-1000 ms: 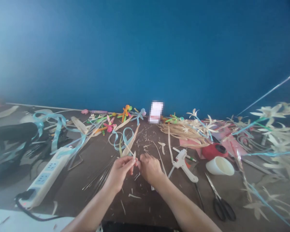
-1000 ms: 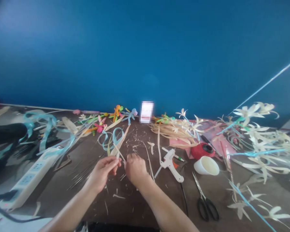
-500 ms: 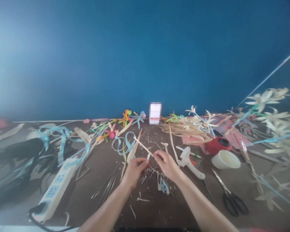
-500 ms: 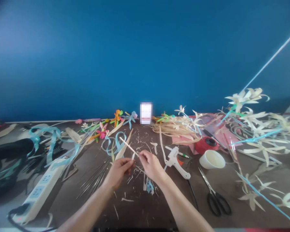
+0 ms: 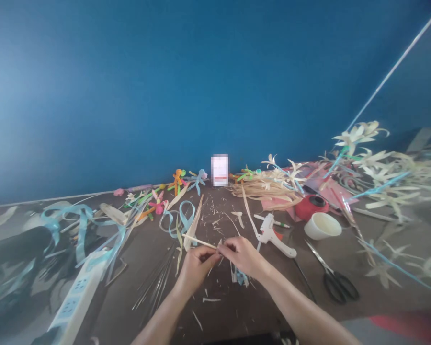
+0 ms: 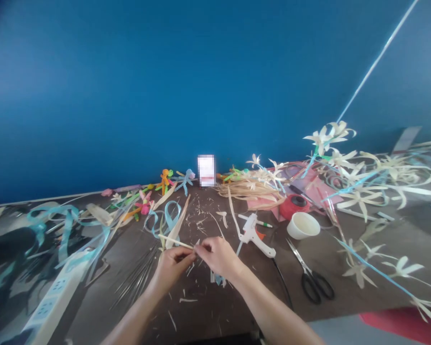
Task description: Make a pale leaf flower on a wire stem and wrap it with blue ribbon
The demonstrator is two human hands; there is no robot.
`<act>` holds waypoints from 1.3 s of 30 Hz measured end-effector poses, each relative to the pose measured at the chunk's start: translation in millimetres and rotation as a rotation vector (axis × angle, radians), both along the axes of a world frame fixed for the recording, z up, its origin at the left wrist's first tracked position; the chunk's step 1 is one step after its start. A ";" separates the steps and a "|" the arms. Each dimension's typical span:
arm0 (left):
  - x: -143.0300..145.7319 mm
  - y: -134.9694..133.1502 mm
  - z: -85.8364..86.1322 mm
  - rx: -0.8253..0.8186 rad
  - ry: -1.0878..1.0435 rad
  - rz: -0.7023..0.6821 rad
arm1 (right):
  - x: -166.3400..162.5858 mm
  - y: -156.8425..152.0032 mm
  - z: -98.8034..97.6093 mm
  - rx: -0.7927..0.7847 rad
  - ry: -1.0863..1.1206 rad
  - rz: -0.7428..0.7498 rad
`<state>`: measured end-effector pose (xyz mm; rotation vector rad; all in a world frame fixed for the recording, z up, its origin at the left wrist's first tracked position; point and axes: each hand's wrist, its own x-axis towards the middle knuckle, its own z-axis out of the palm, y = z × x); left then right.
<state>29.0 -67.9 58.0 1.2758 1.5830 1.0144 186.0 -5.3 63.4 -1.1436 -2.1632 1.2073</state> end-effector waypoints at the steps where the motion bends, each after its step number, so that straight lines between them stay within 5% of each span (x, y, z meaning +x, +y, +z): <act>1: -0.9 -1.9 1.5 0.002 0.004 -0.027 | 0.3 -0.6 -1.7 -0.025 0.013 0.012; 9: 2.4 -13.4 2.4 -0.007 0.044 -0.027 | 0.9 -16.4 -7.2 -0.112 0.088 -0.009; 17: -0.3 -15.3 25.1 0.225 0.159 -0.219 | 6.2 -17.8 0.0 -0.867 0.372 0.084; 23: 0.4 -22.6 46.3 0.315 0.235 -0.313 | 13.8 -25.1 12.8 -1.079 0.480 0.174; 26: -1.6 -23.4 47.8 0.335 0.291 -0.349 | 28.8 -16.8 22.2 -1.096 0.491 0.194; 29: -8.8 -20.6 36.3 0.301 0.290 -0.230 | 49.9 3.4 33.9 -1.071 0.622 0.078; 33: -12.2 -14.6 20.4 0.071 0.104 0.090 | 53.9 19.3 36.6 -0.770 0.646 -0.149; 39: 1.0 -6.1 25.4 0.011 -0.036 0.119 | 13.7 -6.0 23.6 -0.333 0.320 -0.051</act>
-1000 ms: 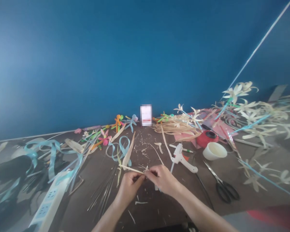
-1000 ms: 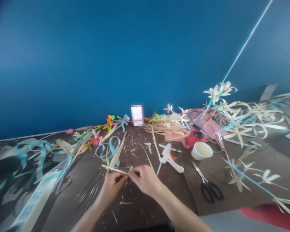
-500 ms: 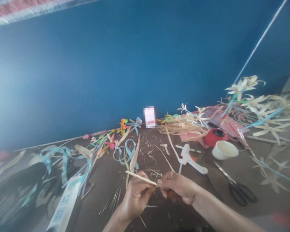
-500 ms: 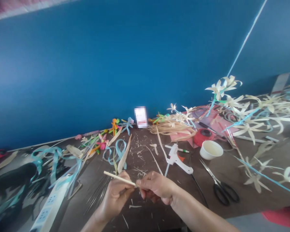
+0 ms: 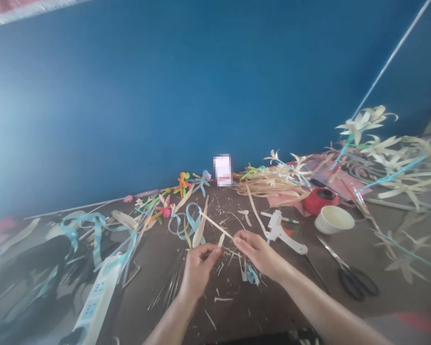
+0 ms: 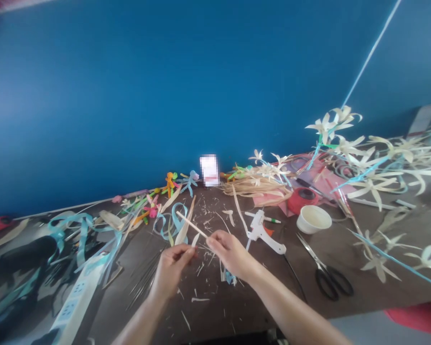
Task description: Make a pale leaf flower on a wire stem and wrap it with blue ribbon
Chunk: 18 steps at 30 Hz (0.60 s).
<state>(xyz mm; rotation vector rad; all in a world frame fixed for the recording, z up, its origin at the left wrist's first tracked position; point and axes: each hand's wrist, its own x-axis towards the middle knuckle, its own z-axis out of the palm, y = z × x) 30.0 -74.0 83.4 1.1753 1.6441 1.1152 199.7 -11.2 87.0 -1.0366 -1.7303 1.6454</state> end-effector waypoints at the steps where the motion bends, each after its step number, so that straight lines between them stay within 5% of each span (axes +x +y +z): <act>1: 1.2 0.4 0.2 -0.006 -0.009 0.004 | -3.9 -4.1 0.5 0.063 -0.023 0.009; 9: 0.0 -8.6 -5.5 0.102 0.189 -0.079 | -13.6 -14.3 -5.9 0.196 -0.130 0.013; 14: 0.7 -16.1 7.3 0.268 0.322 -0.214 | -12.8 -14.5 -12.9 -0.204 0.035 0.138; 18: -2.2 -13.9 0.6 0.252 0.289 -0.127 | 2.2 4.2 -5.4 -0.475 0.335 -0.030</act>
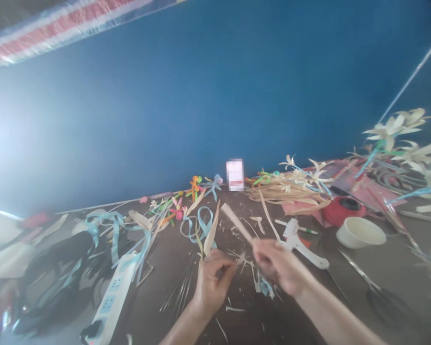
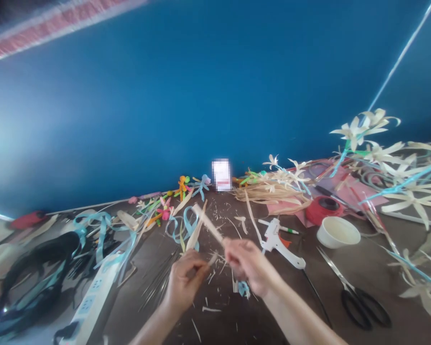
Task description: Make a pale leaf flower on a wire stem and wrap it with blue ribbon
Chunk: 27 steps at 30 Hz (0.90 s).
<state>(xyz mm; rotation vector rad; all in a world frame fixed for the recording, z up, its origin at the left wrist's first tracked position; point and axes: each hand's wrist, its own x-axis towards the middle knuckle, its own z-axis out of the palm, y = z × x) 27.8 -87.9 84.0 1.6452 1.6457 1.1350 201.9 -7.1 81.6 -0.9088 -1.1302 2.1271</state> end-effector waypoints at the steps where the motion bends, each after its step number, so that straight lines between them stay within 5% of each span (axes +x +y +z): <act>1: -1.0 1.4 -5.0 -0.034 -0.047 0.060 | 3.4 5.8 2.1 -0.007 0.049 -0.089; 3: -1.4 4.3 -15.7 -0.121 -0.159 0.149 | 5.9 12.9 4.6 0.045 0.056 -0.178; 6: 4.6 7.6 -25.9 -0.191 -0.265 0.175 | -2.8 6.9 1.3 0.124 -0.090 -0.096; 14: 22.2 3.2 -32.1 -0.207 -0.107 0.081 | -17.8 -1.8 -17.2 0.424 -0.304 -0.052; 17: 3.1 1.2 -35.5 -0.216 0.011 0.093 | -9.2 28.9 -13.1 0.718 -0.647 -0.027; 20: -34.9 3.8 -34.7 -0.150 0.170 0.257 | -4.3 64.0 -10.1 0.946 -1.128 -0.003; 24: -81.4 12.8 -31.3 -0.188 0.457 0.433 | -3.6 93.5 -14.3 0.931 -1.314 0.034; 27: -90.8 21.7 -33.0 -0.264 0.621 0.460 | -4.1 97.3 -16.7 0.930 -1.361 0.009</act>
